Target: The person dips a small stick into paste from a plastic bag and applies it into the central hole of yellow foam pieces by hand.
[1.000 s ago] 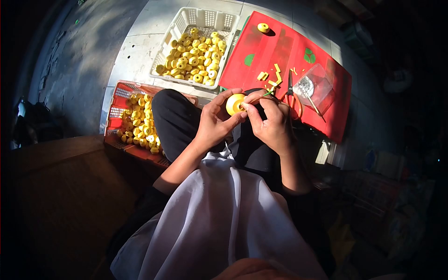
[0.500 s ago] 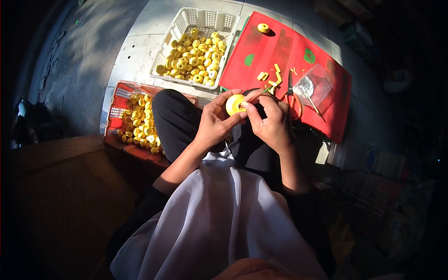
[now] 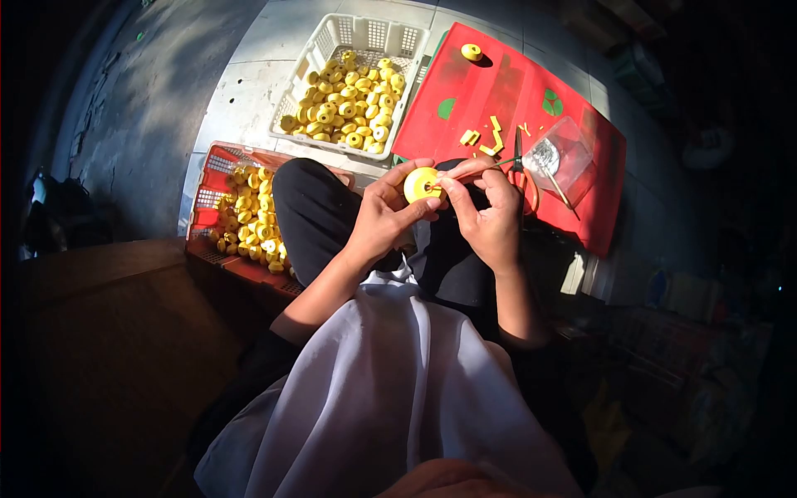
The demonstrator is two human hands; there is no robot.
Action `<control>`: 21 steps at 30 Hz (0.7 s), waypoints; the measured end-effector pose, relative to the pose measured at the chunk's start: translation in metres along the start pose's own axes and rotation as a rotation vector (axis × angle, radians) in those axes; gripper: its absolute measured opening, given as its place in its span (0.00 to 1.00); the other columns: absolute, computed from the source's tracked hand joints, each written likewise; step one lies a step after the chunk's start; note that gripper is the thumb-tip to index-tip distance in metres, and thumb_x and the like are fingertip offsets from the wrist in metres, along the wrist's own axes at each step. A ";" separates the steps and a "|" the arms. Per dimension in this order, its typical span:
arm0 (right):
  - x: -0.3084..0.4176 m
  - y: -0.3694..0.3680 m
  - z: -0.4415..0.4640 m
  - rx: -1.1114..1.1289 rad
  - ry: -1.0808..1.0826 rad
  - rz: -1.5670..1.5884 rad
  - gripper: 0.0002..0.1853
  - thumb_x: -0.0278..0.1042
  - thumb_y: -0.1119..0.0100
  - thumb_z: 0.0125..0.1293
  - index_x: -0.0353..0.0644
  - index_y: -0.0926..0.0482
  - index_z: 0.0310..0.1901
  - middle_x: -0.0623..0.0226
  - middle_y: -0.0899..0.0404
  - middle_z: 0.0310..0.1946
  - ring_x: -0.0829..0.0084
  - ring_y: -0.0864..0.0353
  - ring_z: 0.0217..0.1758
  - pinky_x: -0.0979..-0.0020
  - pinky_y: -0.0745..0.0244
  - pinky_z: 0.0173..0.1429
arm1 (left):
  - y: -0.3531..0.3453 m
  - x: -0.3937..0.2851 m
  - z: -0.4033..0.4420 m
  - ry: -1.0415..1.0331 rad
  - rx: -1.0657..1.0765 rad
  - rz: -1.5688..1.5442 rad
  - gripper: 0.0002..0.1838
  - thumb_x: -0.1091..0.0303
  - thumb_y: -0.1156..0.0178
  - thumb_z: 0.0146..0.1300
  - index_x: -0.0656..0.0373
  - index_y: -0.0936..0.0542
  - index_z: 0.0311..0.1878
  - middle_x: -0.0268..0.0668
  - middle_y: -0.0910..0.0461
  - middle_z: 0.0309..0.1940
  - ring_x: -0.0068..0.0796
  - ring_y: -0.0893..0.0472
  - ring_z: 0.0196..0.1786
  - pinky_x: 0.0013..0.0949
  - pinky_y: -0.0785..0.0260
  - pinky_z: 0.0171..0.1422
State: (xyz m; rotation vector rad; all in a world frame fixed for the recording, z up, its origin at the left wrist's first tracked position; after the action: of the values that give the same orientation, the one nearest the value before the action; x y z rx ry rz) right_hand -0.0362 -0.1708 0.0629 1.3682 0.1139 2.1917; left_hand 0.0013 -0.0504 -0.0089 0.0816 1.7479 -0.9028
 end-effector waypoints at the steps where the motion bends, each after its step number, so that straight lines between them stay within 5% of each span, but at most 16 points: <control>1: 0.000 0.000 0.000 -0.005 -0.006 -0.003 0.04 0.24 0.39 0.57 0.36 0.25 0.30 0.62 0.21 0.28 0.65 0.20 0.28 0.71 0.28 0.31 | 0.000 0.000 0.000 -0.004 0.003 0.003 0.27 0.78 0.39 0.59 0.66 0.34 0.61 0.38 0.22 0.45 0.23 0.20 0.44 0.28 0.23 0.46; 21: 0.007 -0.005 -0.006 0.012 0.015 -0.042 0.04 0.23 0.39 0.58 0.34 0.25 0.33 0.61 0.21 0.28 0.66 0.18 0.28 0.71 0.26 0.33 | 0.001 0.001 -0.003 -0.032 0.011 0.032 0.27 0.77 0.38 0.58 0.66 0.33 0.61 0.38 0.22 0.45 0.23 0.20 0.42 0.25 0.24 0.43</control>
State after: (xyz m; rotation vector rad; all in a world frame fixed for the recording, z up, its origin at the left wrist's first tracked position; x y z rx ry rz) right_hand -0.0415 -0.1618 0.0636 1.3438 0.1597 2.1701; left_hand -0.0014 -0.0483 -0.0100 0.1019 1.7078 -0.8859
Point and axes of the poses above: each hand's wrist, its own z-axis towards the middle knuckle, its own y-axis out of the back of the hand, x = y × z, the point moved 7 cm from there along z, towards the middle knuckle
